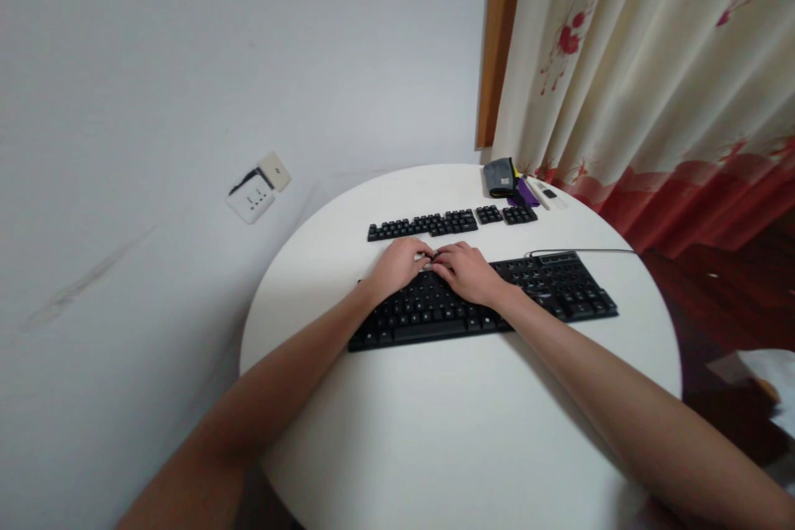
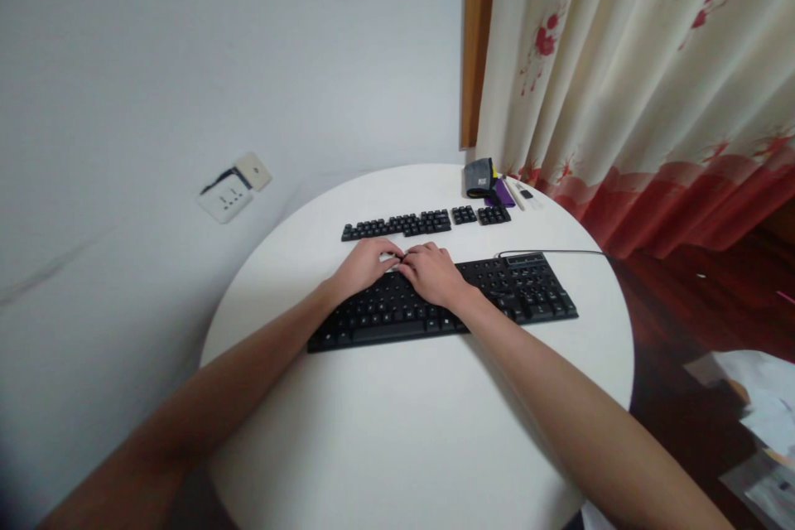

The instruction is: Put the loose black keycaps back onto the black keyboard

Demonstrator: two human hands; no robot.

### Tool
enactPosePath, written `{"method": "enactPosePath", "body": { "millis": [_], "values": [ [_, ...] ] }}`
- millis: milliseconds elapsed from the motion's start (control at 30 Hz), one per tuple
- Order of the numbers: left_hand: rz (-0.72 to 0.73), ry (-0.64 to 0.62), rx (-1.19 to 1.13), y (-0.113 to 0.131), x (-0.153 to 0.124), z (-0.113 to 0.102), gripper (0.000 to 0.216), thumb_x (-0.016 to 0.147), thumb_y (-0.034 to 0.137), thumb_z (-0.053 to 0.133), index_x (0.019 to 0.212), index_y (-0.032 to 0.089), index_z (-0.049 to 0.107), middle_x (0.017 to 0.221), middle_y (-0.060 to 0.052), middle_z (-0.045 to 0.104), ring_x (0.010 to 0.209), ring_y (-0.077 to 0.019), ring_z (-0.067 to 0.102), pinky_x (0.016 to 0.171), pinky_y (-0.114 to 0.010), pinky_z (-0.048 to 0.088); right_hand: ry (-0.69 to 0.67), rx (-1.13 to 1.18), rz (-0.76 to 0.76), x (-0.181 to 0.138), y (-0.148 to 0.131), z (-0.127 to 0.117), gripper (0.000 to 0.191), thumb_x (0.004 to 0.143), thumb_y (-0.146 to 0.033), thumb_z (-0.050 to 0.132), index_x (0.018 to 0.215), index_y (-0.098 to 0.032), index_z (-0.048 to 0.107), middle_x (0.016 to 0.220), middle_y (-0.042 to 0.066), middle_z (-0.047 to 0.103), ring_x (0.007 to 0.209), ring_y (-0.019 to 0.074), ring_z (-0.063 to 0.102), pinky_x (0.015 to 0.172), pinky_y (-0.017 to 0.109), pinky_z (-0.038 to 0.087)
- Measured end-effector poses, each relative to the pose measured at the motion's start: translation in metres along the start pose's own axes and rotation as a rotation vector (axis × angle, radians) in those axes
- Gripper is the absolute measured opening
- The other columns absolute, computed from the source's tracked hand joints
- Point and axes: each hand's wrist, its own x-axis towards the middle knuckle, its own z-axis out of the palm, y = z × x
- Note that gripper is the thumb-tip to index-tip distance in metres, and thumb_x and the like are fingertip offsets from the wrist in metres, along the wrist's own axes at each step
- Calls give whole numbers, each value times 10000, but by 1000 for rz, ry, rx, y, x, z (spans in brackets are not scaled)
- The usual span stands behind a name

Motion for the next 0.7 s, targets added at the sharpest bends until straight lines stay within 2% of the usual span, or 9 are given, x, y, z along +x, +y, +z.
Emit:
{"method": "enactPosePath", "body": {
  "millis": [200,367,533,633,700],
  "values": [
    [-51,-30,-26,8,-1,-9,162,830,147,612,903,163,755,924,-70,747,870,-205,672,844,-317,493,23,24,6,-1,1,0,314,970,-330,473,929,-154,730,1063,114,657,998,212,561,911,332,404],
    [-191,-20,-242,24,-13,-33,115,792,164,655,865,152,744,864,-55,752,787,-171,683,780,-279,527,158,87,55,-2,6,-8,119,866,-170,607,815,-142,710,893,79,646,829,168,578,805,273,432],
    [-272,-246,-466,40,-30,-51,118,747,198,709,849,152,745,790,-45,754,738,-159,696,697,-242,542,227,120,112,-4,6,-12,85,782,-111,669,713,-159,659,737,32,624,693,152,555,682,264,420],
    [-236,-350,-463,45,-34,-51,141,740,218,719,862,157,756,777,-45,756,747,-169,707,689,-244,541,250,171,136,-7,3,-11,63,767,-113,685,790,-163,653,756,27,635,693,152,557,664,263,424],
    [-215,-388,-449,48,-35,-49,140,740,208,715,862,157,762,772,-47,759,757,-176,713,697,-248,540,269,201,139,-9,1,-10,157,758,-110,695,902,-161,661,805,33,646,720,157,568,682,267,439]
  ]
}}
